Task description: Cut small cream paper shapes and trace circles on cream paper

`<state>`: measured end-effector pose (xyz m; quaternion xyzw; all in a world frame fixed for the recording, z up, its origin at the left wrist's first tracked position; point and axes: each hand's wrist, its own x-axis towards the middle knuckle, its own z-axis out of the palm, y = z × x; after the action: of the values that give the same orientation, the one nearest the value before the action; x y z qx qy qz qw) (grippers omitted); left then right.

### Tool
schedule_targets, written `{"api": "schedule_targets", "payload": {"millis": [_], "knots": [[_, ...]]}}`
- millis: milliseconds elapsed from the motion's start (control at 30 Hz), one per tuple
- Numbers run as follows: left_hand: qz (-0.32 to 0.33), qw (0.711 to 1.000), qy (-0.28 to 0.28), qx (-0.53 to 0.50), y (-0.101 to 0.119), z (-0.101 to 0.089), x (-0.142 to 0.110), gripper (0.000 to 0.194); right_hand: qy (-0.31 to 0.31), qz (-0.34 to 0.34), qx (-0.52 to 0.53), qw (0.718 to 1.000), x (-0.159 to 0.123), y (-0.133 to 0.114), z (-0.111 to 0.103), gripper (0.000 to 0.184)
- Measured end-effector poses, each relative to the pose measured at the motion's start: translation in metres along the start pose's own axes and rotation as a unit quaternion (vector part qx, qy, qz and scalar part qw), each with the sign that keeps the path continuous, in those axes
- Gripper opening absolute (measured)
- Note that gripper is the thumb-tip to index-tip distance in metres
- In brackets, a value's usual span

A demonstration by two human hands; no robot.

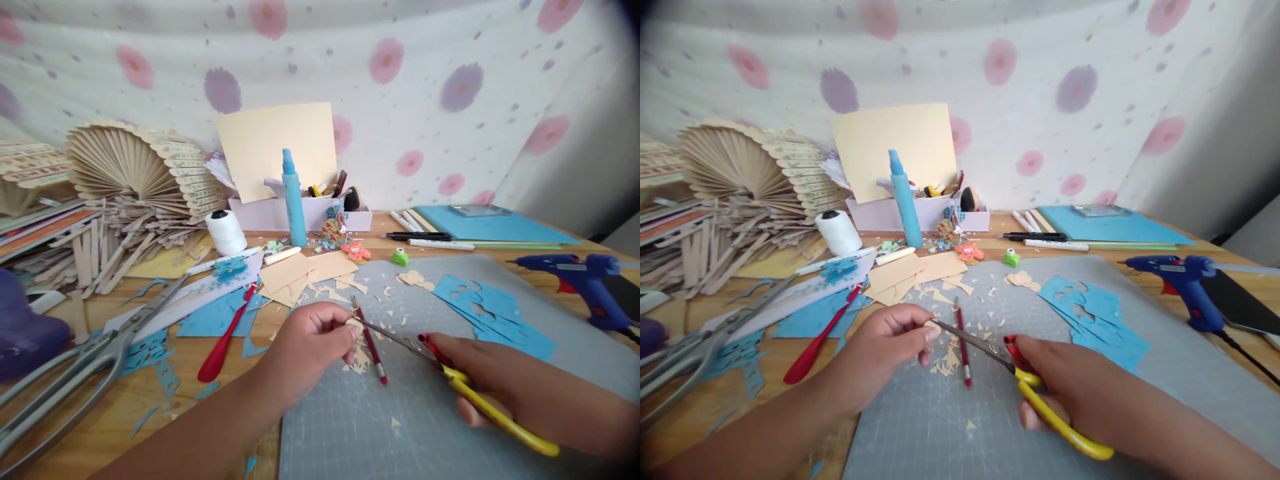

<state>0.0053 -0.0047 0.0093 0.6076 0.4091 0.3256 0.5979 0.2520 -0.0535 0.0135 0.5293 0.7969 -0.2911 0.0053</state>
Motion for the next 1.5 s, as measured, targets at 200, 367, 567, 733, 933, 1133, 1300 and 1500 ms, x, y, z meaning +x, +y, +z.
{"api": "schedule_targets", "payload": {"millis": [200, 367, 567, 733, 933, 1133, 1300, 1500], "knots": [[-0.011, 0.999, 0.006, 0.037, 0.002, -0.002, -0.001, 0.018, 0.004, -0.010, 0.029, 1.000, 0.002, 0.000, 0.002, 0.011], [-0.019, 0.997, 0.008, 0.078, 0.000, -0.003, 0.001, 0.017, 0.002, 0.007, 0.038, 0.999, 0.004, -0.003, 0.003, 0.010], [-0.046, 0.993, 0.003, 0.107, 0.000, -0.005, 0.002, 0.014, 0.026, 0.037, -0.011, 0.999, 0.011, -0.003, 0.003, 0.002], [-0.051, 0.991, -0.020, 0.123, 0.001, -0.006, 0.001, 0.016, 0.041, 0.077, -0.062, 0.994, 0.012, -0.001, 0.002, 0.009], [-0.053, 0.990, -0.034, 0.129, 0.002, -0.008, 0.002, 0.018, 0.043, 0.084, -0.086, 0.992, 0.014, 0.003, 0.002, 0.017], [-0.051, 0.989, -0.035, 0.137, 0.001, -0.010, 0.003, 0.018, 0.033, 0.035, -0.042, 0.998, 0.012, 0.002, 0.003, 0.003], [-0.056, 0.986, -0.049, 0.149, 0.001, -0.009, 0.003, 0.019, 0.014, 0.039, -0.053, 0.998, 0.004, -0.007, -0.002, 0.020], [-0.072, 0.986, -0.049, 0.143, 0.000, -0.009, 0.003, 0.018, 0.023, 0.030, -0.042, 0.998, 0.008, -0.004, 0.001, 0.014]]}}
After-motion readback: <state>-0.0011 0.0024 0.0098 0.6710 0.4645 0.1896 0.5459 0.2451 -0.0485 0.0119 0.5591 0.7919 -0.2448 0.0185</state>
